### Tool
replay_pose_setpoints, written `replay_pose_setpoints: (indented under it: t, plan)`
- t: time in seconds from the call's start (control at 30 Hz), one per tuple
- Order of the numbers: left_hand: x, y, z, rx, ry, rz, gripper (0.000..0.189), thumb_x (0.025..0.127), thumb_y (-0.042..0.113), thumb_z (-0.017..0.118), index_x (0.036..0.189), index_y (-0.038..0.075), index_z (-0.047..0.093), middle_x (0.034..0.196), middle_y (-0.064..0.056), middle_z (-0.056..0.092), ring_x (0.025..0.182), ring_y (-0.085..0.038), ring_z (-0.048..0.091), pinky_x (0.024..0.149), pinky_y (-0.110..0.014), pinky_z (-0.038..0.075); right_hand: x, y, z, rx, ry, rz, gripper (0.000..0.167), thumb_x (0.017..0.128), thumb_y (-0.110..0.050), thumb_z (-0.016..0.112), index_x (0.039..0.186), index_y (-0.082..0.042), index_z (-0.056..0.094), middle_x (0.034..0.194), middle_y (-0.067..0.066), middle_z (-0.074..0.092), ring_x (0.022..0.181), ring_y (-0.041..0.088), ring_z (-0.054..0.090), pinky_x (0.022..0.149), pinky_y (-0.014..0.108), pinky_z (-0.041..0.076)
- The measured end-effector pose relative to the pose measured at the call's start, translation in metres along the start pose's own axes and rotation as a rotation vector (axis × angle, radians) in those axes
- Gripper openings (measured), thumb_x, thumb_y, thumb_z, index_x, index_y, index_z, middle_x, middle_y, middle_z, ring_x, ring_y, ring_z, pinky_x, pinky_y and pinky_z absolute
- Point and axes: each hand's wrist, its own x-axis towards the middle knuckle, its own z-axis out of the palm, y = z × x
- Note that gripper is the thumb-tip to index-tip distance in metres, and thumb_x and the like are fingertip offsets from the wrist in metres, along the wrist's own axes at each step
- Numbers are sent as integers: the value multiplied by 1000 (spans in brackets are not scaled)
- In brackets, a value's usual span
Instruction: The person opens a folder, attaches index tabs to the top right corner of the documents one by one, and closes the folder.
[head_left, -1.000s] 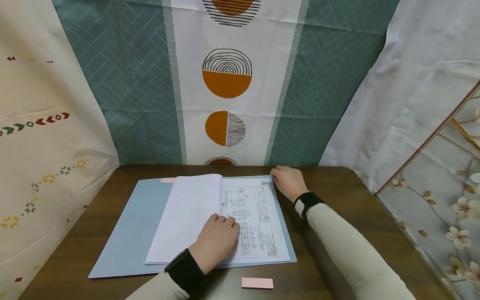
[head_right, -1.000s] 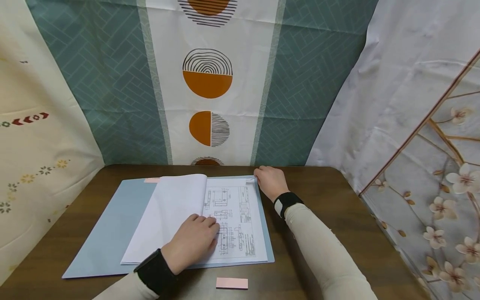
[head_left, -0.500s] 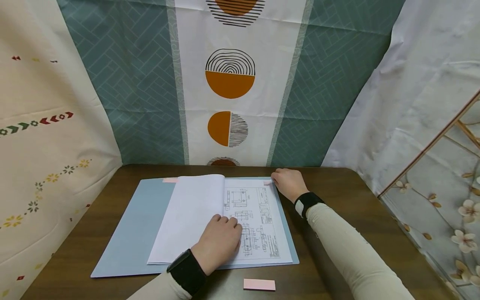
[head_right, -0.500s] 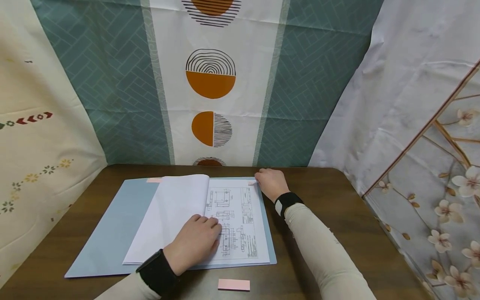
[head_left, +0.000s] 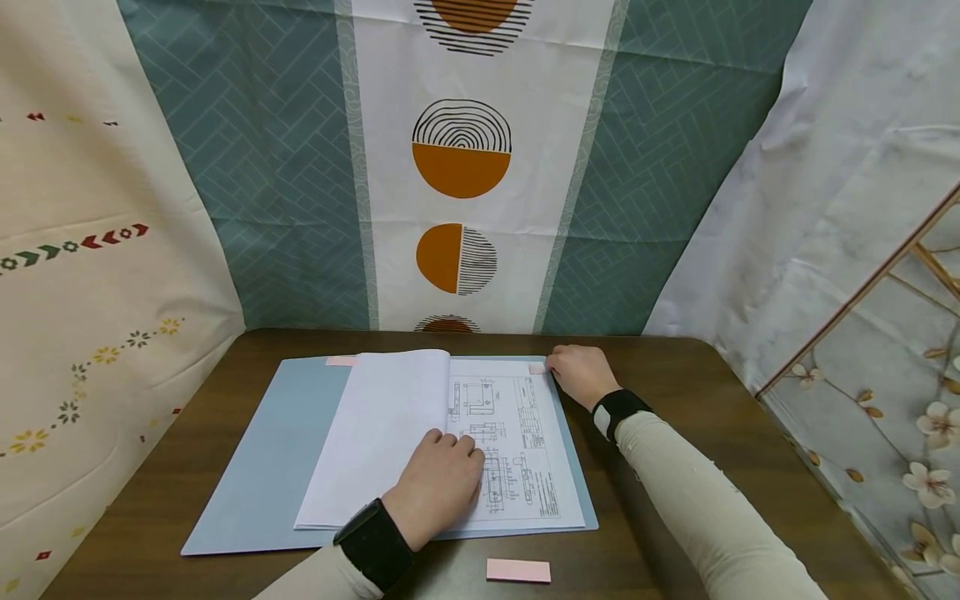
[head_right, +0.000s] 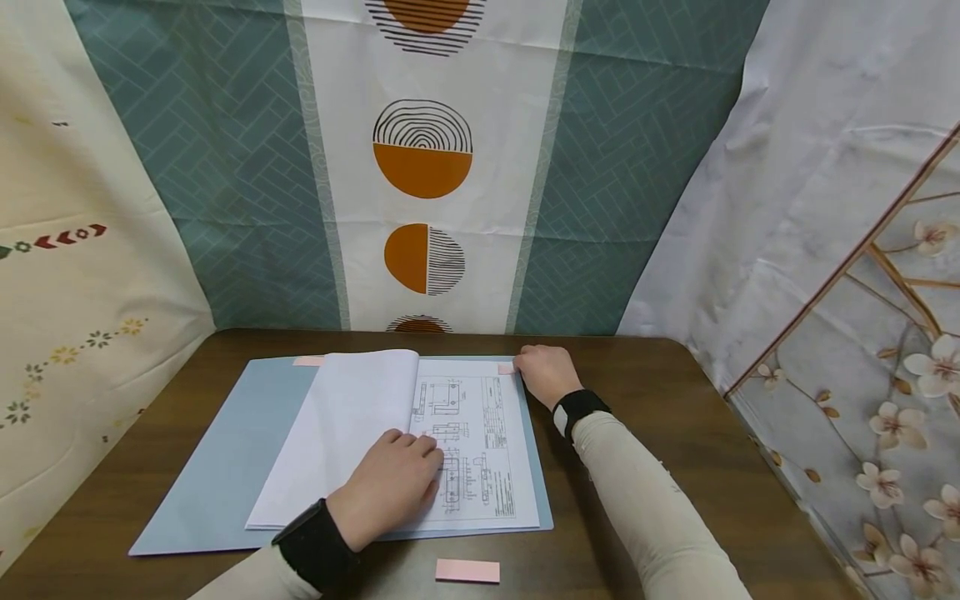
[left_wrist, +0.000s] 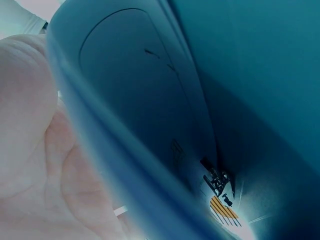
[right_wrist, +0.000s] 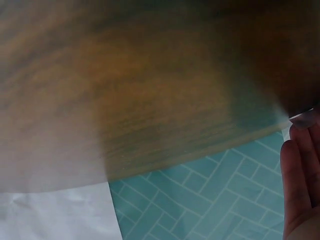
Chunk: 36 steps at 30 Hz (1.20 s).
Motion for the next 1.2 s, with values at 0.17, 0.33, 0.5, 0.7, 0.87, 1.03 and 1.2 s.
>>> replay_pose_setpoints:
  t: [0.17, 0.33, 0.5, 0.7, 0.87, 1.03, 1.2]
  plan:
    - [-1, 1, -1, -2, 0, 0, 27, 100, 30, 80, 113, 7, 83, 105, -8, 78, 95, -28, 73, 90, -48, 56, -1, 0, 2, 30, -5, 3, 14, 97, -6, 85, 106, -15, 89, 93, 2, 77, 77, 17, 69, 76, 36, 62]
    - [-2, 1, -3, -5, -2, 3, 26, 102, 29, 78, 115, 7, 83, 106, -9, 77, 96, -28, 73, 91, -49, 55, -2, 1, 1, 76, -23, 25, 16, 97, -6, 85, 111, -14, 89, 99, 2, 78, 82, 18, 70, 83, 37, 63]
    - [-2, -1, -6, 17, -18, 20, 26, 103, 29, 76, 115, 7, 82, 106, -9, 77, 95, -27, 73, 89, -48, 55, -3, 3, 0, 116, -35, 6, 13, 97, -7, 84, 109, -13, 88, 98, 2, 75, 80, 18, 66, 83, 37, 62]
    - [9, -6, -24, 41, -170, 82, 29, 100, 33, 78, 117, 10, 83, 106, -6, 78, 88, -22, 71, 87, -42, 57, -7, 6, -1, 138, -57, 19, 15, 98, -8, 84, 112, -12, 88, 95, 0, 72, 77, 16, 61, 79, 34, 60]
    - [31, -6, -42, 57, -249, 118, 28, 100, 33, 78, 120, 15, 83, 108, -4, 79, 87, -20, 71, 87, -39, 59, -11, 7, -1, 143, -71, 8, 17, 99, -7, 82, 115, -11, 88, 94, 0, 71, 75, 16, 60, 77, 33, 58]
    - [65, -4, -35, 86, -199, 133, 38, 103, 36, 78, 136, 16, 77, 131, -2, 76, 116, -20, 74, 98, -39, 58, -14, 7, -1, 141, -61, -5, 17, 99, -7, 82, 115, -10, 87, 93, 0, 70, 74, 15, 59, 76, 33, 58]
    - [94, -1, -12, 111, -189, 88, 52, 107, 41, 72, 152, 16, 66, 153, -1, 66, 135, -22, 66, 105, -43, 56, -15, 7, -1, 135, -39, -12, 16, 99, -8, 82, 114, -11, 88, 89, -2, 67, 72, 14, 57, 71, 31, 55]
